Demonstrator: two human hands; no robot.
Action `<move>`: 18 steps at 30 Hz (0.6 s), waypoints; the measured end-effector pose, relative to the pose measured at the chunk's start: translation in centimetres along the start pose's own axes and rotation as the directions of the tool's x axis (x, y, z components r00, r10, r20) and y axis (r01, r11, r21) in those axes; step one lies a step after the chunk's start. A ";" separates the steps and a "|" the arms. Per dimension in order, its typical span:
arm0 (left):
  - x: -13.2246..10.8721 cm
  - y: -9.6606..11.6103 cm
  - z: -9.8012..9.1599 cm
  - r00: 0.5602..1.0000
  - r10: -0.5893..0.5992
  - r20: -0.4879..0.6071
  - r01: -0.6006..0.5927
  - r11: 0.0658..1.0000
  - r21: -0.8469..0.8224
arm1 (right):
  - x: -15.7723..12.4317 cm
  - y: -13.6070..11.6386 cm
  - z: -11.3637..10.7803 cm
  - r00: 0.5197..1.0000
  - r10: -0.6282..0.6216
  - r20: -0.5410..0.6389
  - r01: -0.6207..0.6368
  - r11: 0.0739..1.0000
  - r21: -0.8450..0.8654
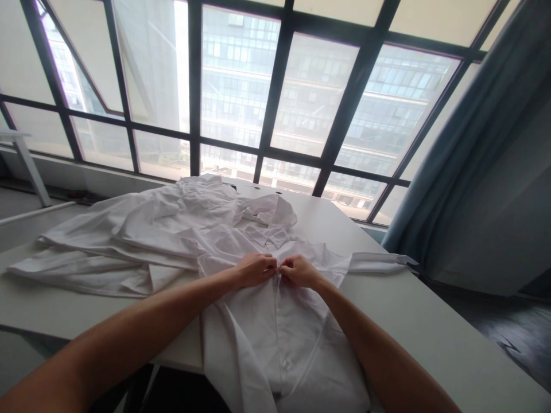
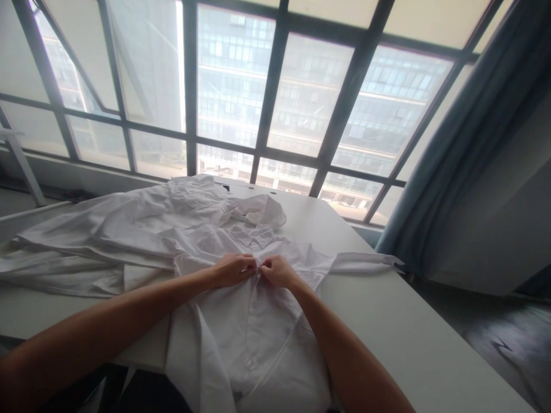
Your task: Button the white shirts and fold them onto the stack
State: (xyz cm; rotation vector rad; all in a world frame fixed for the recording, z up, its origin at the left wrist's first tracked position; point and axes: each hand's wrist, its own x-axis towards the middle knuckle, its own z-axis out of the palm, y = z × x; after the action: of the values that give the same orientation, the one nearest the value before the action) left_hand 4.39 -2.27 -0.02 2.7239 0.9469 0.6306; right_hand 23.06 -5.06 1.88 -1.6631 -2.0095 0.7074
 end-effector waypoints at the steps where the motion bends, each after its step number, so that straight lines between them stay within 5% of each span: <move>1: 0.0 0.1 0.0 0.999 0.036 0.002 -0.036 0.999 -0.013 | 0.1 0.2 0.1 0.999 -0.032 -0.016 0.031 0.998 -0.063; 5: 0.0 0.4 -0.6 0.991 0.122 -0.055 -0.128 0.982 -0.139 | 0.4 0.6 -0.2 0.984 -0.144 -0.103 0.113 0.957 -0.266; 8: 0.0 0.3 -2.4 0.994 0.107 -0.001 -0.104 0.963 -0.248 | 0.1 0.9 -1.5 0.996 -0.015 -0.083 -0.014 0.939 -0.344; 10: -0.4 -0.1 -4.0 0.985 0.086 0.148 -0.035 0.946 -0.322 | -0.4 1.2 -2.8 0.990 0.130 -0.048 -0.139 0.907 -0.398; 12: -0.9 -0.4 -5.4 0.921 0.078 0.381 0.086 0.914 -0.396 | -0.9 1.3 -3.9 0.982 0.181 -0.048 -0.184 0.888 -0.421; 14: -1.3 -0.5 -6.3 0.811 0.095 0.577 0.198 0.884 -0.423 | -1.3 1.2 -4.3 0.989 0.033 -0.146 -0.091 0.906 -0.414; 15: -1.3 -0.4 -6.4 0.793 0.094 0.602 0.207 0.888 -0.411 | -1.4 1.0 -4.3 0.972 -0.090 -0.215 -0.005 0.914 -0.405; 16: -1.3 -0.3 -6.4 0.826 0.074 0.559 0.176 0.908 -0.380 | -1.4 0.8 -4.1 0.938 -0.208 -0.278 0.085 0.914 -0.396; 18: -0.9 -0.1 -5.8 0.961 0.018 0.276 0.051 0.969 -0.243 | -1.1 0.4 -3.4 0.880 -0.346 -0.326 0.215 0.902 -0.375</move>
State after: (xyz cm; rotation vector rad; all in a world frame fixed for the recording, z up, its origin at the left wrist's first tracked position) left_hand 1.09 -2.57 4.78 2.4924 0.7650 0.3256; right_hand 25.74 -5.72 4.27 -1.4776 -2.0858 -0.0710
